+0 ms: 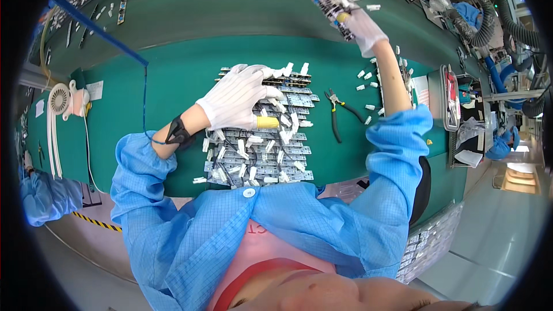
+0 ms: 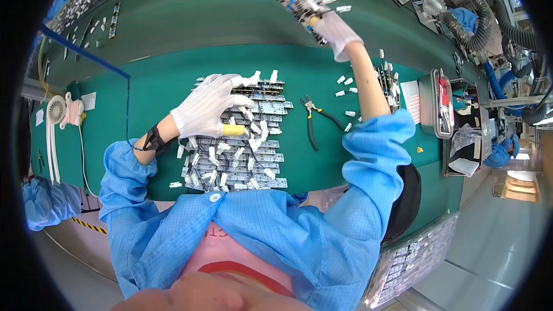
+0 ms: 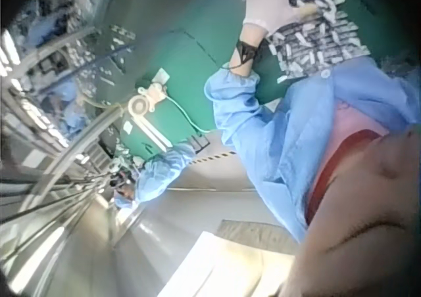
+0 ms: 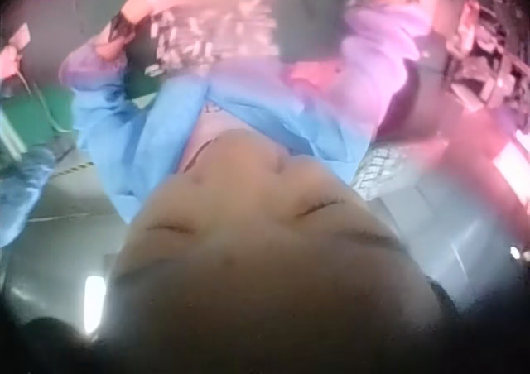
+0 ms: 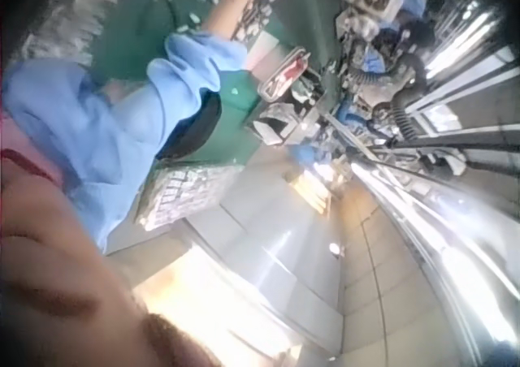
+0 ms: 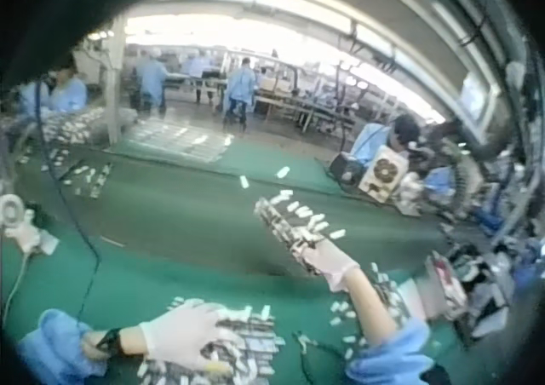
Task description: Manually assembling and snapping apart small electronic circuit board strips at a factory workstation.
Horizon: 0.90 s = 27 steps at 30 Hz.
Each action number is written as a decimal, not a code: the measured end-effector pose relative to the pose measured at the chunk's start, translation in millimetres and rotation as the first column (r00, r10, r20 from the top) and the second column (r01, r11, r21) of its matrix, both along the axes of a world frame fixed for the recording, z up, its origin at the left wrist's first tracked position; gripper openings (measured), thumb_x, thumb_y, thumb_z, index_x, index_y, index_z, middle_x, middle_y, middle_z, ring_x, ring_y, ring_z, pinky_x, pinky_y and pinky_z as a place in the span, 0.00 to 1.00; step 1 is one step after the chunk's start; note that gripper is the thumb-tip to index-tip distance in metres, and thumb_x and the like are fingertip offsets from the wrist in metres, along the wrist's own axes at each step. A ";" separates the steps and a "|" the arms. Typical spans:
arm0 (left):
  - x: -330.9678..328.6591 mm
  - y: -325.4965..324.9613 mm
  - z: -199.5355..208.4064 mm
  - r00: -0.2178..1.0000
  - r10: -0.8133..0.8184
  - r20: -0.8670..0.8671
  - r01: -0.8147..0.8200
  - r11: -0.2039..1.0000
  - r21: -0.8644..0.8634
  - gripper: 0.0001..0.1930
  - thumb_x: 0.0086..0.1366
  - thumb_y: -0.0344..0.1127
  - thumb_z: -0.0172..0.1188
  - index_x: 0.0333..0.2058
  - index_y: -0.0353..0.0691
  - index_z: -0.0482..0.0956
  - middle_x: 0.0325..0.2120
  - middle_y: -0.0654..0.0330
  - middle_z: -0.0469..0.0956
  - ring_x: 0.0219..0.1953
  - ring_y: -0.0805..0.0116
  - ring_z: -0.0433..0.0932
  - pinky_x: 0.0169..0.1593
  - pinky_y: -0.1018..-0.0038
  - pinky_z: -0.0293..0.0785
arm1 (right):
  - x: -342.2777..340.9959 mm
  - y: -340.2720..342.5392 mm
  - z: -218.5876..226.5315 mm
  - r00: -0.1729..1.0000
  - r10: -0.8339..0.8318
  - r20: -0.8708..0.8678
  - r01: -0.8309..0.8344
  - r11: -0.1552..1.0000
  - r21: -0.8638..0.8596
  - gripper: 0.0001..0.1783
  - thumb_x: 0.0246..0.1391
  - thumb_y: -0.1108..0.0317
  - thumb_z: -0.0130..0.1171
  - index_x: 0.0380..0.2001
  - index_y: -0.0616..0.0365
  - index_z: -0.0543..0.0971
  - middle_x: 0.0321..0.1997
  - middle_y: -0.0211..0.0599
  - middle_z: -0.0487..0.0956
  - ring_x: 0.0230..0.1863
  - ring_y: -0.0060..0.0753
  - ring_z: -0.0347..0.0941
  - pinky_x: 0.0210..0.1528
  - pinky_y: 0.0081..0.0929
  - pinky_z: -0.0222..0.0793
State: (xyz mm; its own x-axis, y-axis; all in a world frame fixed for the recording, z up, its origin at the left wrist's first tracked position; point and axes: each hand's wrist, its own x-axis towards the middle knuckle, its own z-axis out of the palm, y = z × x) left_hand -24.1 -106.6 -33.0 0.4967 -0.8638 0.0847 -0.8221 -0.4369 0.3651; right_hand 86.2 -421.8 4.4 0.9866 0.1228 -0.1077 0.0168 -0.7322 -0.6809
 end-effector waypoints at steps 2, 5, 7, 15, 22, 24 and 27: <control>-6.2 -1.9 -5.0 0.993 0.006 0.116 -0.003 1.000 -0.028 0.28 0.51 0.57 0.63 0.47 0.50 0.75 0.53 0.50 0.65 0.58 0.47 0.63 0.59 0.52 0.57 | -24.7 16.3 -26.3 0.874 0.214 0.437 -0.235 0.972 -0.005 0.11 0.53 0.69 0.49 0.37 0.56 0.79 0.47 0.41 0.77 0.45 0.38 0.75 0.48 0.34 0.69; -10.1 2.4 -5.4 0.985 0.029 0.170 -0.018 0.998 -0.067 0.29 0.50 0.55 0.64 0.49 0.49 0.73 0.54 0.50 0.64 0.58 0.47 0.62 0.59 0.51 0.58 | -50.0 55.4 -36.6 0.785 0.545 0.293 -0.498 0.838 -0.225 0.16 0.46 0.74 0.54 0.41 0.54 0.77 0.50 0.41 0.73 0.51 0.45 0.70 0.52 0.36 0.66; -11.1 1.9 -0.1 0.980 0.107 0.170 -0.063 0.968 -0.245 0.28 0.48 0.48 0.67 0.48 0.47 0.73 0.52 0.54 0.68 0.54 0.50 0.67 0.56 0.55 0.63 | -60.7 69.6 -55.2 0.723 0.604 0.336 -0.516 0.795 -0.318 0.30 0.37 0.78 0.59 0.49 0.51 0.72 0.56 0.38 0.69 0.53 0.47 0.68 0.57 0.43 0.62; 6.4 31.3 -2.8 0.930 0.306 -0.202 -0.366 0.803 -0.470 0.05 0.55 0.32 0.57 0.25 0.39 0.79 0.35 0.58 0.81 0.34 0.60 0.79 0.39 0.71 0.74 | -33.4 33.4 -49.6 0.863 0.474 0.172 -0.473 0.641 0.605 0.27 0.51 0.53 0.59 0.50 0.59 0.73 0.57 0.43 0.71 0.59 0.39 0.65 0.66 0.38 0.55; 5.7 49.5 4.4 0.947 0.297 -0.124 -0.312 0.750 -0.583 0.07 0.56 0.35 0.56 0.26 0.37 0.79 0.31 0.57 0.81 0.29 0.65 0.78 0.34 0.73 0.72 | -27.2 51.2 -97.0 0.831 0.337 0.442 -0.184 0.917 -0.353 0.09 0.49 0.71 0.57 0.35 0.57 0.79 0.46 0.41 0.77 0.46 0.48 0.73 0.48 0.35 0.69; 3.0 56.2 3.9 0.909 0.281 -0.307 -0.413 0.703 -0.579 0.16 0.62 0.42 0.52 0.25 0.36 0.80 0.32 0.56 0.82 0.26 0.70 0.77 0.31 0.77 0.71 | -23.2 61.1 -89.0 0.890 0.234 0.392 -0.024 0.882 -0.471 0.07 0.49 0.70 0.57 0.32 0.57 0.79 0.44 0.41 0.78 0.45 0.48 0.73 0.47 0.37 0.69; -3.8 63.1 12.2 0.744 0.188 -0.641 -0.579 0.660 -0.479 0.27 0.68 0.50 0.45 0.22 0.34 0.79 0.31 0.57 0.82 0.18 0.77 0.69 0.25 0.79 0.65 | -37.2 62.4 -66.6 0.853 -0.102 0.512 0.023 0.987 0.158 0.08 0.47 0.79 0.56 0.33 0.58 0.79 0.39 0.40 0.80 0.40 0.42 0.77 0.44 0.31 0.72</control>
